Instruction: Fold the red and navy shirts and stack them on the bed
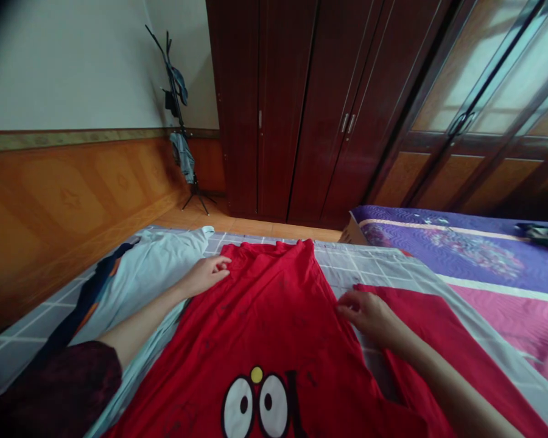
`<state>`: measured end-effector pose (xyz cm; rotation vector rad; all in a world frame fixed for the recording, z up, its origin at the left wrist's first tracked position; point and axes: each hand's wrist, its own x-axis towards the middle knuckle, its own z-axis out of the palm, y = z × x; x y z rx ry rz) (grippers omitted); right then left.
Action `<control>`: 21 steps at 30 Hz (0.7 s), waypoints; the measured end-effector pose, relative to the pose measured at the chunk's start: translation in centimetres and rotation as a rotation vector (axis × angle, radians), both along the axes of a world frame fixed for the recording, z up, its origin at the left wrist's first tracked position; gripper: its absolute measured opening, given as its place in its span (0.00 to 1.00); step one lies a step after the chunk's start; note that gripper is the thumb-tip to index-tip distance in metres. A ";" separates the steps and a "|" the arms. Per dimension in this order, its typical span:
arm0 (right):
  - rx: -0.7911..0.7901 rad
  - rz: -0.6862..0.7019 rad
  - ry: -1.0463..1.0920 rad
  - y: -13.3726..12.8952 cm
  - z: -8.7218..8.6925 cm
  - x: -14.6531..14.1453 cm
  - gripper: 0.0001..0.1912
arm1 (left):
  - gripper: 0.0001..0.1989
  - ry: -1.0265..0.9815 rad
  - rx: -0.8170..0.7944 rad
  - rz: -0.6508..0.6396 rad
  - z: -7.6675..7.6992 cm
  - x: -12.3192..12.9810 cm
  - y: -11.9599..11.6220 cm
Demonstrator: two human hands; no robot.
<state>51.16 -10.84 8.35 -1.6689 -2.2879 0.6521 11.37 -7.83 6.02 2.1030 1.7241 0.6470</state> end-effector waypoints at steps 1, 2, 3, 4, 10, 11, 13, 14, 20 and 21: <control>0.019 -0.035 -0.001 2.1 -0.9 0.1 0.16 | 0.18 0.011 0.020 0.044 -1.0 0.4 1.5; 0.038 -0.085 -0.012 3.9 -1.8 0.2 0.16 | 0.20 0.019 0.034 0.076 -1.8 0.8 2.7; 0.055 -0.144 -0.031 5.6 -2.5 0.3 0.16 | 0.22 0.025 0.042 0.096 -2.4 1.1 3.7; 0.067 -0.196 -0.049 7.1 -3.1 0.2 0.17 | 0.24 0.033 0.051 0.106 -2.8 1.3 4.6; 0.071 -0.269 -0.097 13.1 -4.5 -2.6 0.19 | 0.15 0.040 0.108 0.091 -3.4 2.1 7.2; 0.076 -0.273 -0.108 13.8 -4.6 -3.1 0.19 | 0.12 0.028 0.118 0.106 -3.5 2.2 7.3; 0.095 -0.298 -0.136 14.7 -4.9 -4.1 0.19 | 0.07 -0.012 0.136 0.146 -3.6 2.3 7.4; 0.106 -0.315 -0.151 14.9 -5.0 -4.4 0.19 | 0.07 -0.039 0.144 0.167 -3.6 2.3 7.5; 0.166 -0.326 -0.191 14.2 -5.2 -5.2 0.17 | 0.05 -0.268 0.211 0.349 -2.2 1.0 8.3; 0.173 -0.313 -0.188 14.0 -5.2 -5.3 0.16 | 0.05 -0.315 0.230 0.403 -1.9 0.2 8.6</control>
